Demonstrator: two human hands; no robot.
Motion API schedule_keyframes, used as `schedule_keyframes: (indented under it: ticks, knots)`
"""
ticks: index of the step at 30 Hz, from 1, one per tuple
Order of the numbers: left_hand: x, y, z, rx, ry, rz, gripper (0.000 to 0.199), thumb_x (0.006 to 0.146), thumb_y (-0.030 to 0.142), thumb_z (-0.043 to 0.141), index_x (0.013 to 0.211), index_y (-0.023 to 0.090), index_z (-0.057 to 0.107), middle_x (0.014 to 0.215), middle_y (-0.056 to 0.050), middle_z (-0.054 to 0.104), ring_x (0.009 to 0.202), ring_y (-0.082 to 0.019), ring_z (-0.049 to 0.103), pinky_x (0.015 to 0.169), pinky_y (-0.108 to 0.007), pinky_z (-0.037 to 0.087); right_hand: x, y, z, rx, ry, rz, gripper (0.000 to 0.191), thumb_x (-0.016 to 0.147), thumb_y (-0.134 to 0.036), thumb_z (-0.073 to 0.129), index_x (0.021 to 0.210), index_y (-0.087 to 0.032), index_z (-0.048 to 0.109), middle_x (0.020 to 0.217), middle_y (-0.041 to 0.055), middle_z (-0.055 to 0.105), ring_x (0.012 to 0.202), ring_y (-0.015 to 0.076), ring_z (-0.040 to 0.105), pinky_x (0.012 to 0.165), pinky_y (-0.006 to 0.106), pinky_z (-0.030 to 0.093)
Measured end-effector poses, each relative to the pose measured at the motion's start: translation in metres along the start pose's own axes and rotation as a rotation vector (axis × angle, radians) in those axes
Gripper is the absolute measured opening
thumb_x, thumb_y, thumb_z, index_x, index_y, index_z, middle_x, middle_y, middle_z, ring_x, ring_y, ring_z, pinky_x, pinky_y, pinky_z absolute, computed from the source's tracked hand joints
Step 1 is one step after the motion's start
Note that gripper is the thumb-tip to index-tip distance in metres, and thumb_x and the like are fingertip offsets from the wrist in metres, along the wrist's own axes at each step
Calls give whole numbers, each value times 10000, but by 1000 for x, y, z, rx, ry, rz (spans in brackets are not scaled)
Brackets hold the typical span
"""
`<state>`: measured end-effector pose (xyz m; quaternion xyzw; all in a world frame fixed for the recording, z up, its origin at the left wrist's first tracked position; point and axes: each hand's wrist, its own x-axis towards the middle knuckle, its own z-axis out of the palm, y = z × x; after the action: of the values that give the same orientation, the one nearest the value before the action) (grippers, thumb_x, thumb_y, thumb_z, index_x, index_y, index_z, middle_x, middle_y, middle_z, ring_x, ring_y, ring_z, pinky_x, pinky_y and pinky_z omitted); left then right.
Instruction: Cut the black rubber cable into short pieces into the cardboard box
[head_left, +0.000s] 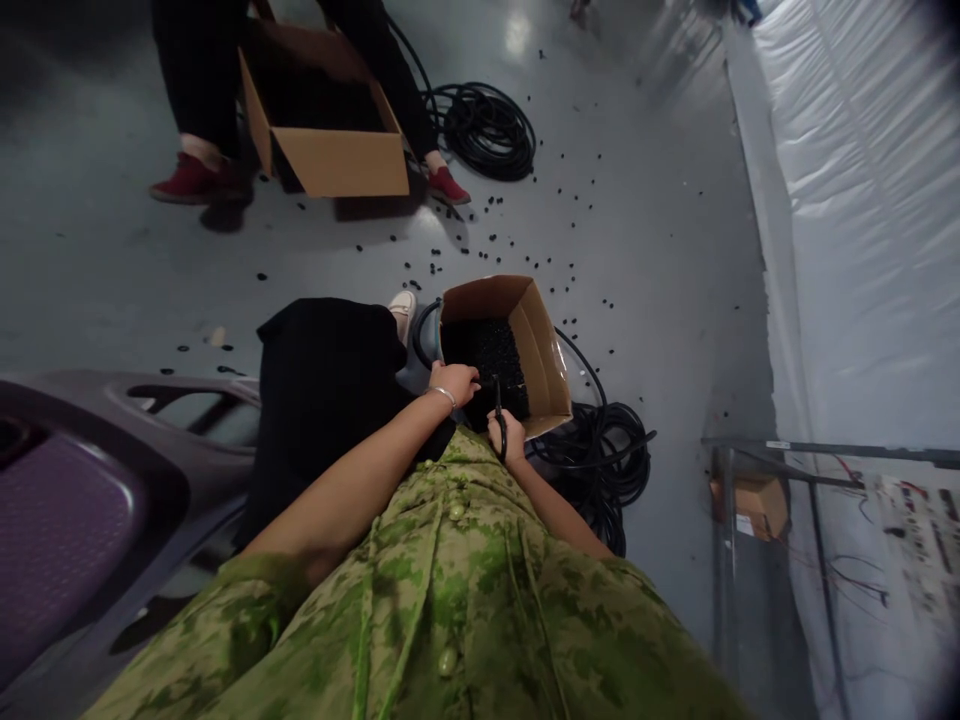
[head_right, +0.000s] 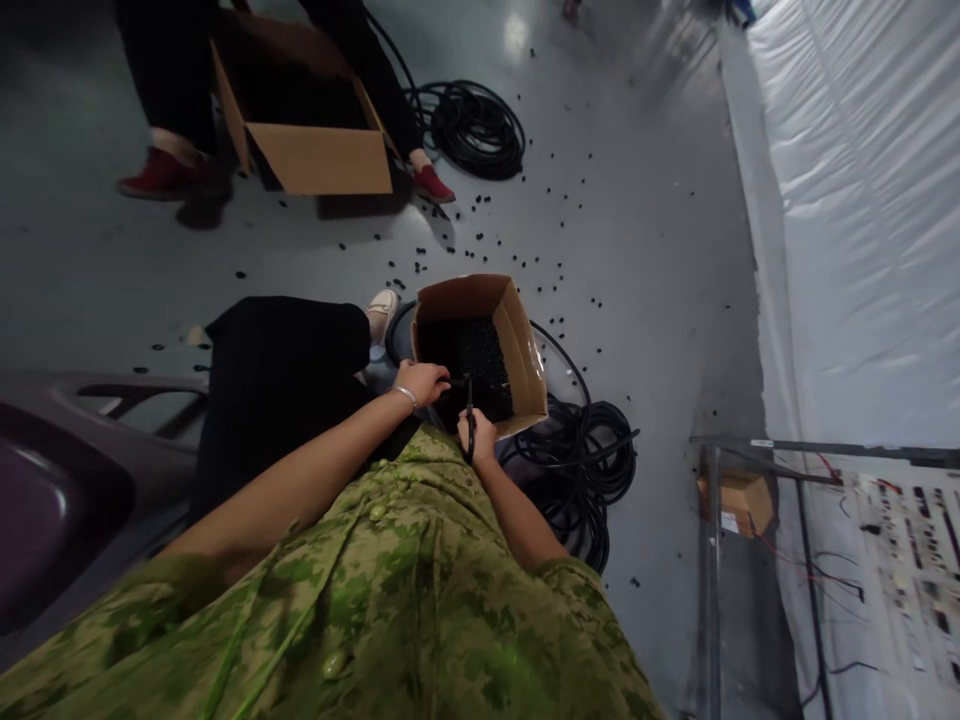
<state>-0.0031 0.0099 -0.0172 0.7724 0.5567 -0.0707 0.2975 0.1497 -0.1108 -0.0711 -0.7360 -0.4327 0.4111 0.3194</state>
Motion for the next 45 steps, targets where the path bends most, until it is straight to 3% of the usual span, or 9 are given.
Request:
schedule_keyframes:
  ticks: [4, 12, 20, 27, 39, 45]
  knots:
    - [-2, 2, 0, -3, 8, 16, 273, 920, 355, 557, 1112, 309, 745, 1128, -64, 782, 1102, -275, 678, 992, -449, 386, 0, -2, -3, 37, -23, 3, 319, 725, -506, 575, 800, -213, 676, 540, -42, 523, 559, 148, 527, 567, 245, 409]
    - [-3, 4, 0, -25, 64, 39, 262, 944, 342, 544, 1120, 316, 736, 1174, -56, 760, 1118, -255, 652, 988, -433, 366, -7, -6, -19, 285, -228, 164, 450, 706, -484, 645, 1042, -186, 670, 617, -25, 627, 500, 131, 533, 503, 242, 399]
    - [-7, 1, 3, 41, 82, 126, 259, 929, 308, 560, 1097, 301, 757, 1133, -86, 737, 1127, -269, 625, 1012, -464, 317, -2, -12, -28, 161, -235, 115, 405, 700, -450, 663, 1005, -186, 700, 560, -53, 592, 433, 109, 500, 465, 227, 380]
    - [-6, -1, 7, 32, 88, 150, 234, 920, 301, 570, 1050, 316, 764, 1100, -72, 728, 1095, -262, 618, 1011, -468, 295, 1, -18, -41, 230, -322, 103, 402, 716, -448, 662, 1015, -181, 689, 604, -44, 621, 462, 103, 525, 474, 218, 380]
    - [-5, -3, 11, 40, 79, 177, 213, 897, 282, 602, 1028, 254, 767, 1073, -91, 719, 1079, -277, 603, 1006, -482, 277, 1, -12, -37, 214, -270, 114, 393, 691, -503, 735, 895, -169, 699, 462, -84, 505, 384, 74, 416, 412, 198, 307]
    - [-7, -1, 8, 90, 54, 99, 255, 925, 304, 570, 1091, 239, 753, 1156, -112, 720, 1117, -286, 616, 1005, -483, 322, -11, -15, -37, 387, -119, 289, 424, 686, -538, 741, 888, -171, 671, 481, -78, 518, 371, 69, 408, 378, 186, 282]
